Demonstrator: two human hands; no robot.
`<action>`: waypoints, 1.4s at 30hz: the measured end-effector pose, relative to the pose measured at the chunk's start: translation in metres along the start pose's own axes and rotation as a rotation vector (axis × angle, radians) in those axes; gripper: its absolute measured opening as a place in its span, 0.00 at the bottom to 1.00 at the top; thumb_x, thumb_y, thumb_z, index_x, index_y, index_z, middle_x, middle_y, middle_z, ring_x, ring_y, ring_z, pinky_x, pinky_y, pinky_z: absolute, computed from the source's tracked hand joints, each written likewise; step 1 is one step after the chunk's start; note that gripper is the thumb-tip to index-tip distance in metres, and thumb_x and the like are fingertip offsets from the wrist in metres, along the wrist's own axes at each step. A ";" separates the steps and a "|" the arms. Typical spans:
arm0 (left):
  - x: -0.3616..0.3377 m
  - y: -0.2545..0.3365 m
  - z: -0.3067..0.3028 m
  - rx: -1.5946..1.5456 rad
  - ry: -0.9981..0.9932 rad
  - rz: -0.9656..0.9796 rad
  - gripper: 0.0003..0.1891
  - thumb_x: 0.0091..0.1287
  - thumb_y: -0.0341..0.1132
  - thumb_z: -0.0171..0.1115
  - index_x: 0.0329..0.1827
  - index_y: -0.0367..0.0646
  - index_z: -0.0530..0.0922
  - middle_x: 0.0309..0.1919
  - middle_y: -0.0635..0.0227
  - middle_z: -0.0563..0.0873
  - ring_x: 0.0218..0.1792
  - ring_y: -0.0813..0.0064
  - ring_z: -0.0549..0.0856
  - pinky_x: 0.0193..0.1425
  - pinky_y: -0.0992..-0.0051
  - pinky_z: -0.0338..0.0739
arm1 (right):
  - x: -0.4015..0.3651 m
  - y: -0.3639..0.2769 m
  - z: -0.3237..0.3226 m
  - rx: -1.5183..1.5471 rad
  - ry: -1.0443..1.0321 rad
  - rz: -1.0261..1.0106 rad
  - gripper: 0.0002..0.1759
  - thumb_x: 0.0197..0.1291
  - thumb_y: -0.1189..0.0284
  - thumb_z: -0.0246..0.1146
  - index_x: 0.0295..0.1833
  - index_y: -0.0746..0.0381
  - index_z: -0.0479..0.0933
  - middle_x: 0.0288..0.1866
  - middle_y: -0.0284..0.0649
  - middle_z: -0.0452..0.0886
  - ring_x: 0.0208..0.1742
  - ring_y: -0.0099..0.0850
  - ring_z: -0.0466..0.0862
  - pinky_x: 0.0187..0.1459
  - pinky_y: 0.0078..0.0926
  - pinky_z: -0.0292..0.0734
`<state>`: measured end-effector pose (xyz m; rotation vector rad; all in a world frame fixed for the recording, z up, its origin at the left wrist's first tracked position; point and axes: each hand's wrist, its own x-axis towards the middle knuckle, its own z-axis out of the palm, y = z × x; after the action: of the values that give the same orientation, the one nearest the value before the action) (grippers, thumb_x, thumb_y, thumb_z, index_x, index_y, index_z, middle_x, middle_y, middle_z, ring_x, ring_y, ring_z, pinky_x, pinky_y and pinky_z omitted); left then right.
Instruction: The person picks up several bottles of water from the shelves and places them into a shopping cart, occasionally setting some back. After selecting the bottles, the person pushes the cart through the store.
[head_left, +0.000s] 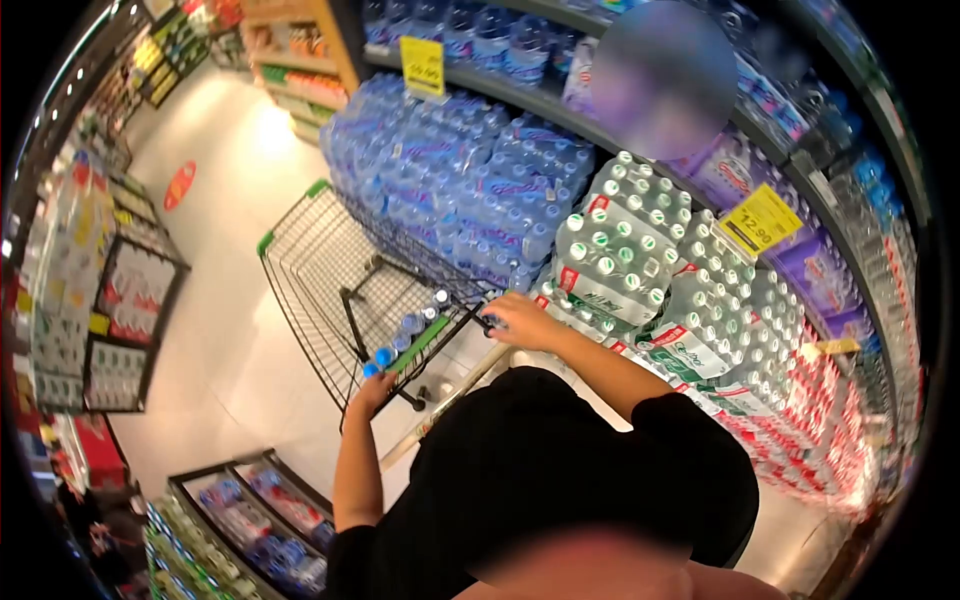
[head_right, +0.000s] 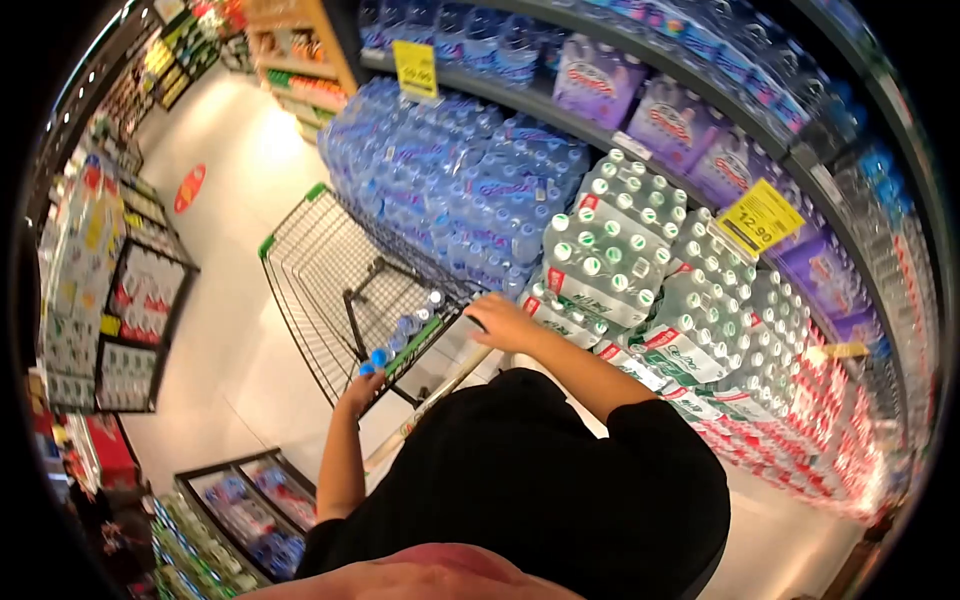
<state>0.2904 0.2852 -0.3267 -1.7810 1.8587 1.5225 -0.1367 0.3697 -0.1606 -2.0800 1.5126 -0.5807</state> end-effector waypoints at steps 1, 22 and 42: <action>-0.013 0.023 0.003 0.100 0.042 0.023 0.34 0.72 0.58 0.51 0.59 0.30 0.77 0.56 0.40 0.81 0.61 0.47 0.79 0.63 0.58 0.72 | -0.005 0.013 0.012 -0.026 0.042 -0.063 0.26 0.57 0.61 0.68 0.58 0.62 0.75 0.59 0.44 0.78 0.63 0.46 0.73 0.65 0.43 0.67; -0.021 0.024 0.096 -0.063 0.149 -0.241 0.38 0.76 0.60 0.37 0.24 0.38 0.85 0.21 0.60 0.81 0.25 0.67 0.78 0.38 0.64 0.74 | -0.106 0.082 0.017 -0.227 -0.063 -0.410 0.30 0.42 0.66 0.70 0.56 0.57 0.76 0.43 0.37 0.77 0.52 0.36 0.77 0.56 0.34 0.66; -0.056 0.040 0.167 0.123 0.102 -0.161 0.38 0.74 0.64 0.36 0.27 0.37 0.80 0.44 0.42 0.85 0.53 0.48 0.81 0.63 0.58 0.68 | -0.206 0.062 0.022 -0.391 0.046 -0.257 0.30 0.33 0.64 0.74 0.50 0.55 0.78 0.45 0.35 0.75 0.51 0.37 0.75 0.57 0.36 0.67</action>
<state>0.1890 0.4332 -0.3456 -1.9311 1.7614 1.2563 -0.2301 0.5538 -0.2261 -2.6019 1.4875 -0.4528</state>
